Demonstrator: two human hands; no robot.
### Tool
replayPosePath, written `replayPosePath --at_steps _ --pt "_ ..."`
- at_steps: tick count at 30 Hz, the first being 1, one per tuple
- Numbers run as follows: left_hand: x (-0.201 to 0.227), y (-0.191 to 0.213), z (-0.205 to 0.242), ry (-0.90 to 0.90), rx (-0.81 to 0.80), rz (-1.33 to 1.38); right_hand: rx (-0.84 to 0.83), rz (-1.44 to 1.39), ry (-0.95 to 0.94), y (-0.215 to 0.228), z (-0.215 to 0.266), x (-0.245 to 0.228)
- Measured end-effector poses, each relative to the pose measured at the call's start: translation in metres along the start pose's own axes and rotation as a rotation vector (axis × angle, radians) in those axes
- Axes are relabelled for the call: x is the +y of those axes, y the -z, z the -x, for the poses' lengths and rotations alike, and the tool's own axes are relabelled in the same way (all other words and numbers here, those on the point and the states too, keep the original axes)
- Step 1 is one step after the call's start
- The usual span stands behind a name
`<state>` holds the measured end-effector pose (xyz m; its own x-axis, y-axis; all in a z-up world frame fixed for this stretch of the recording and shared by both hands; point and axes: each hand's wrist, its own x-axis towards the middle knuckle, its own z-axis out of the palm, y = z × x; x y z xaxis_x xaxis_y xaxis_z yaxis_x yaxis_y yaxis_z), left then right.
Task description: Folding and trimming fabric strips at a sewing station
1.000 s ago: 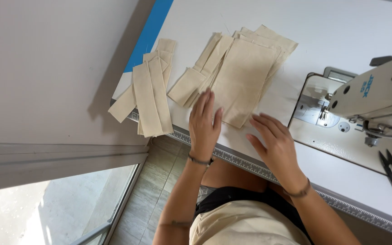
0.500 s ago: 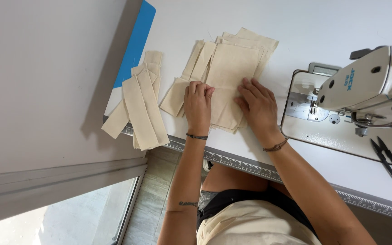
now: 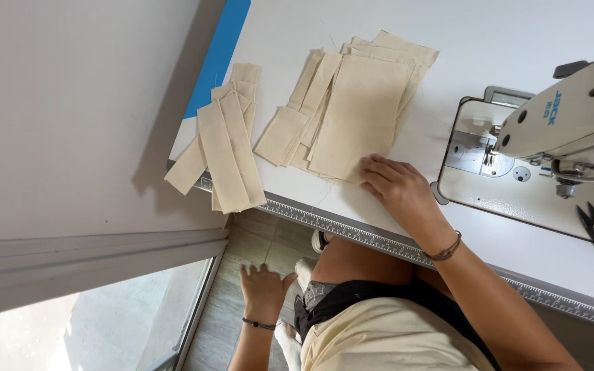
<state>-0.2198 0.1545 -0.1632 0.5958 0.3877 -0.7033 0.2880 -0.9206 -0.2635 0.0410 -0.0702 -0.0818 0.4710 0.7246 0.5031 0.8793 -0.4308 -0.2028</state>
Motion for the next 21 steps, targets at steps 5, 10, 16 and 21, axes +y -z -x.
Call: replayPosePath --at_steps 5,10,16,21 --pt "0.023 0.041 0.031 -0.405 0.52 0.453 0.049 0.018 -0.015 0.003 0.001 -0.001" --pt "0.084 0.121 0.044 -0.707 0.944 0.838 0.114 -0.009 -0.18 0.0 0.008 -0.001" --pt "0.144 0.155 0.016 -1.052 -0.292 2.402 0.324 0.171 -0.029 0.068 0.044 -0.029" --pt "0.164 0.182 0.016 -0.577 -0.446 2.48 0.184 -0.015 0.059 0.12 0.11 -0.027"
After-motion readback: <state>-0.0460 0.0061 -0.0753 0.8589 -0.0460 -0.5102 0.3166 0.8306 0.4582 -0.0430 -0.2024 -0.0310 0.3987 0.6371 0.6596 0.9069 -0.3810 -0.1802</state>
